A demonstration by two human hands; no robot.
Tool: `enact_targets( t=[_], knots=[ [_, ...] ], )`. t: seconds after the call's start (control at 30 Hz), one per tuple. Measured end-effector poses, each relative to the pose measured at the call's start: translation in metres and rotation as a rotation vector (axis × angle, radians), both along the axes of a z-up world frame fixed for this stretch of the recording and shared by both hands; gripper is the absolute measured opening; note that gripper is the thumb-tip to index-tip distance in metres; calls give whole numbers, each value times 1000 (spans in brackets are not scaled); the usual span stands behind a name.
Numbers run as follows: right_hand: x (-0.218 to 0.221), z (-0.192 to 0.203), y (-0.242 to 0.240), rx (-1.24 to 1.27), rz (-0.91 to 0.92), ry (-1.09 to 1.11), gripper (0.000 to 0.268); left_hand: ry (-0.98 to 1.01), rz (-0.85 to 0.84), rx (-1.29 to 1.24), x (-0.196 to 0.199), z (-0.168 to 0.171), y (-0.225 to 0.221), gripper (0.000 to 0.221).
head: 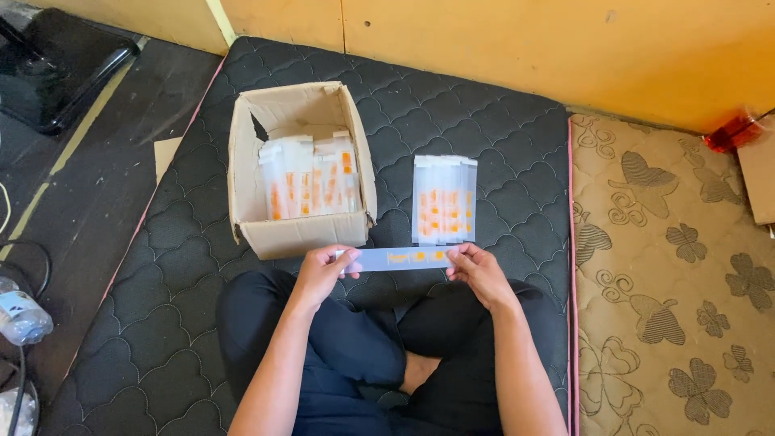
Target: Picking up, inspecting, and sorting strips of labels from a cardboard box while sitting on the floor.
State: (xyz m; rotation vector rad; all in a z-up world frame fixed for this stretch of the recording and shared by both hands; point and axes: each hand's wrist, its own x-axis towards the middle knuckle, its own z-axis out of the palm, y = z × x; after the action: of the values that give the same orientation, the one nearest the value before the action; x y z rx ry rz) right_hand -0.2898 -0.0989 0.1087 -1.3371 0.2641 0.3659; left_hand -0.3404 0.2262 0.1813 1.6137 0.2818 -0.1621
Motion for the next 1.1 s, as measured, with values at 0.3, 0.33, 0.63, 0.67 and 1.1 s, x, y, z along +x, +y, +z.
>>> enact_targets(
  t=[0.3,0.33,0.63,0.67,1.1],
  knots=[
    [-5,19,11,16,90,-5,19,-19,-18,46,0,-3,1,20],
    [-6,23,14,15,90,-6,19,-20,-17,46,-1,0,1,20],
    [6,-9,8,-55,-64,-194,16,55,-251,168,-5,-1,-9,17],
    [8,-7,10,-35,-89,-234,14,43,-331,187,-6,-4,-13,17],
    [-9,9,58,-102,39,-330,25,-259,-263,68,5,-15,-55,33]
  ],
)
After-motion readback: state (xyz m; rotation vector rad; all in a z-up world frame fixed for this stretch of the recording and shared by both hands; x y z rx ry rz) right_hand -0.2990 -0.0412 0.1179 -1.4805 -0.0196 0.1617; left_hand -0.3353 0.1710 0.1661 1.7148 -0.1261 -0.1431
